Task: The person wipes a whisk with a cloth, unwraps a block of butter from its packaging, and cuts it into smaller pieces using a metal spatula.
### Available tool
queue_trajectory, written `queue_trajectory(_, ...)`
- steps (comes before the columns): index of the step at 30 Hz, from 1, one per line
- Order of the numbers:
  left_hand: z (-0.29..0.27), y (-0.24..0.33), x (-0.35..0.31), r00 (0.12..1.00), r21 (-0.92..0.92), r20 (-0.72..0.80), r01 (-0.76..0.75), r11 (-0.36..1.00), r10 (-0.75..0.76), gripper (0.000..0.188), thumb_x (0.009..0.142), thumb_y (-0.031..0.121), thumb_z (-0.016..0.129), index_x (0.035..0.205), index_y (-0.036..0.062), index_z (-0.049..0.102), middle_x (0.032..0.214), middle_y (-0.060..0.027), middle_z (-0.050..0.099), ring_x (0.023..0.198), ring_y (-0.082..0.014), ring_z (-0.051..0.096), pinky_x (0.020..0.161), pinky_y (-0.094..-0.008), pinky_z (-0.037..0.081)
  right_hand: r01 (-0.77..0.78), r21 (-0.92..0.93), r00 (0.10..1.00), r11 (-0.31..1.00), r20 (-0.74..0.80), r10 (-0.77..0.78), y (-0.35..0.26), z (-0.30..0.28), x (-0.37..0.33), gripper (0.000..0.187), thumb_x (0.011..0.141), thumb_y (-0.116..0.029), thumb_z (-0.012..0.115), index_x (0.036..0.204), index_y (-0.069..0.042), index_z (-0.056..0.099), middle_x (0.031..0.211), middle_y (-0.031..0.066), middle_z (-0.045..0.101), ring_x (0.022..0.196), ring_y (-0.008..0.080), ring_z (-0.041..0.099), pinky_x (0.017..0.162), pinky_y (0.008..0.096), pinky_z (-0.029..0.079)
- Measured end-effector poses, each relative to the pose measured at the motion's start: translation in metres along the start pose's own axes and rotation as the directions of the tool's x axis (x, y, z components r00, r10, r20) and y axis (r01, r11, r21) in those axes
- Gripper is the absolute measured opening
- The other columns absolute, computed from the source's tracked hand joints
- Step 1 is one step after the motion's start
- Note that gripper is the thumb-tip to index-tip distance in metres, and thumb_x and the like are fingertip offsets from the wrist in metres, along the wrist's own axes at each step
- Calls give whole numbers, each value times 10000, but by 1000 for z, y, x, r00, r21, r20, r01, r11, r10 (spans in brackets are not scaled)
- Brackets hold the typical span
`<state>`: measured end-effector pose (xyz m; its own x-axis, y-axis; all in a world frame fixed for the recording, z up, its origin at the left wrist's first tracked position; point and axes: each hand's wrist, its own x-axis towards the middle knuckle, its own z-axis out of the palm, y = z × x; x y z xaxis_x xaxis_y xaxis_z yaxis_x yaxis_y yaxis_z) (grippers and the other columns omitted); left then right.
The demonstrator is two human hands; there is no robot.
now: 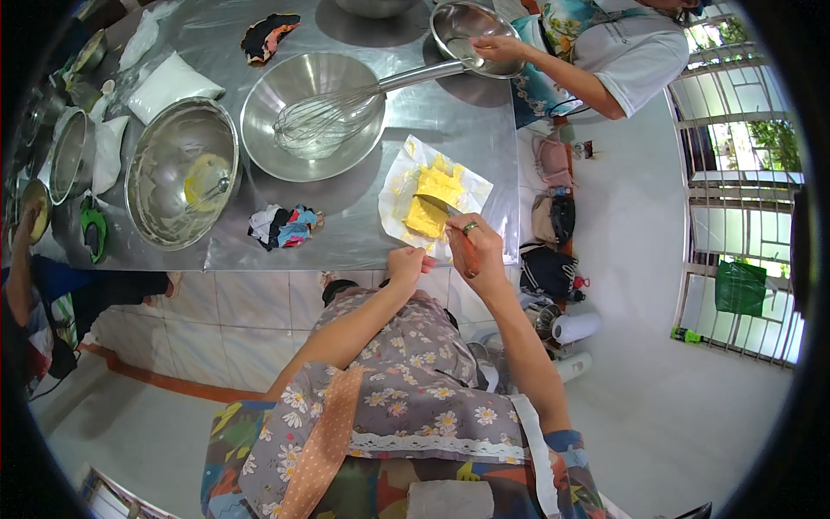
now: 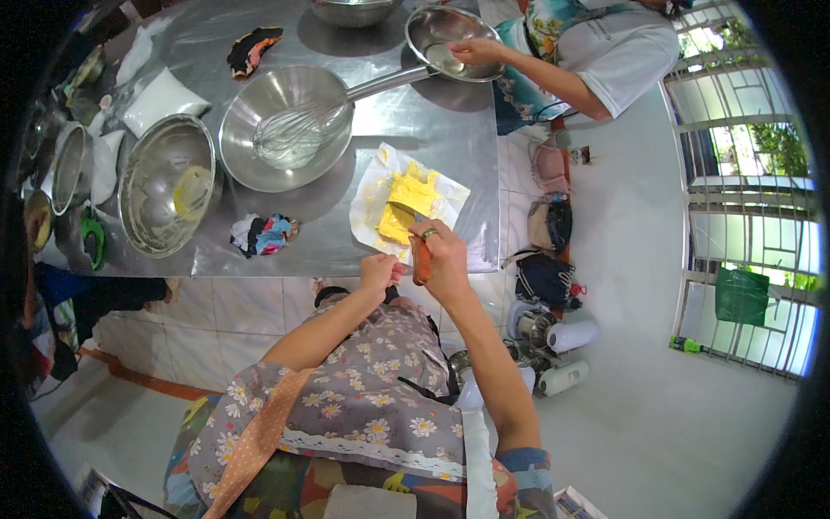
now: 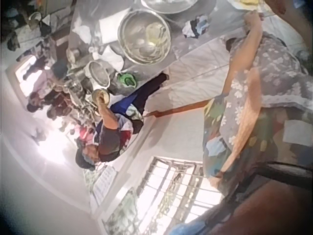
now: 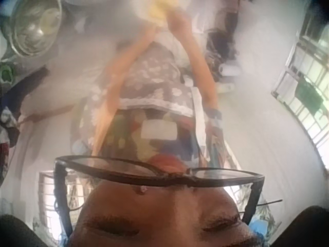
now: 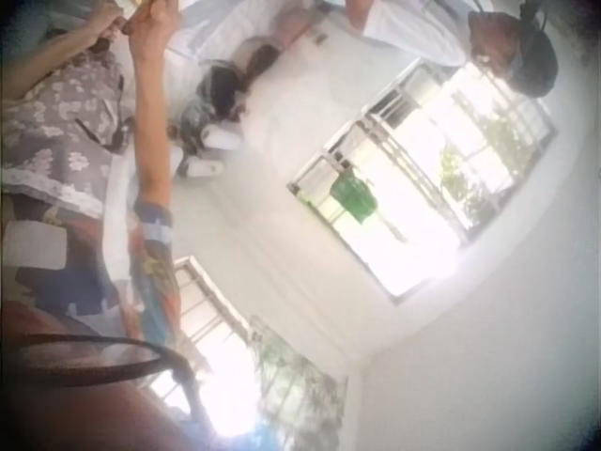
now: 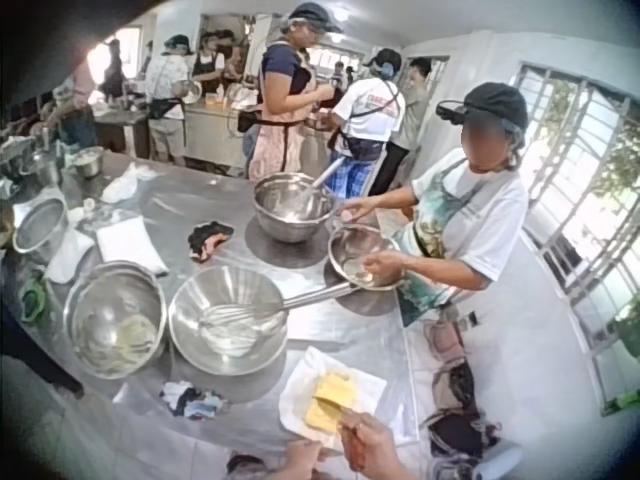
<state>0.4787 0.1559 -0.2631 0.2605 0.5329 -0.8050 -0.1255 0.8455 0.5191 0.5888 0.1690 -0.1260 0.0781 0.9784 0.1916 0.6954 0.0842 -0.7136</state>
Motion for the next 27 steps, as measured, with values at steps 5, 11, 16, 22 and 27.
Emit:
queue_trajectory(5,0,0,-1,1000,-38,5,-1,999,1,140,757,94,540,649,6,550,621,-80,592,432,-85,473,367,-212,326,6,-131,1000,991,28,-2,-7,6,-13,252,646,0,647,886,-18,575,874,125,562,751,294,581,596,339,470)
queue_trajectory(11,-1,7,-7,999,0,-3,-37,999,37,183,776,67,524,628,-34,560,604,-116,600,480,-140,552,439,-241,420,36,-200,999,979,15,-33,-14,17,-26,335,599,-12,663,920,-28,569,893,115,536,803,289,559,620,350,471)
queue_trajectory(16,0,9,-9,998,7,-11,-59,998,59,181,772,66,524,625,-36,555,607,-109,595,490,-140,560,438,-240,423,-8,-176,1000,984,-24,4,-15,18,-23,327,598,-6,654,911,-31,565,889,117,535,799,292,557,624,347,469)
queue_trajectory(22,2,9,-9,998,9,-28,-64,998,64,176,763,64,524,627,-44,553,609,-109,594,491,-140,563,432,-236,424,-8,-165,999,986,-45,0,-14,21,-21,294,602,-8,644,883,-28,558,878,114,534,792,290,556,615,350,464)
queue_trajectory(27,2,7,-8,997,12,-26,-67,998,67,170,762,64,521,646,-52,564,620,-112,603,492,-137,564,438,-238,429,-5,-167,999,986,-34,-1,-13,19,-18,257,616,13,624,860,-30,557,878,108,536,777,291,558,616,347,461)
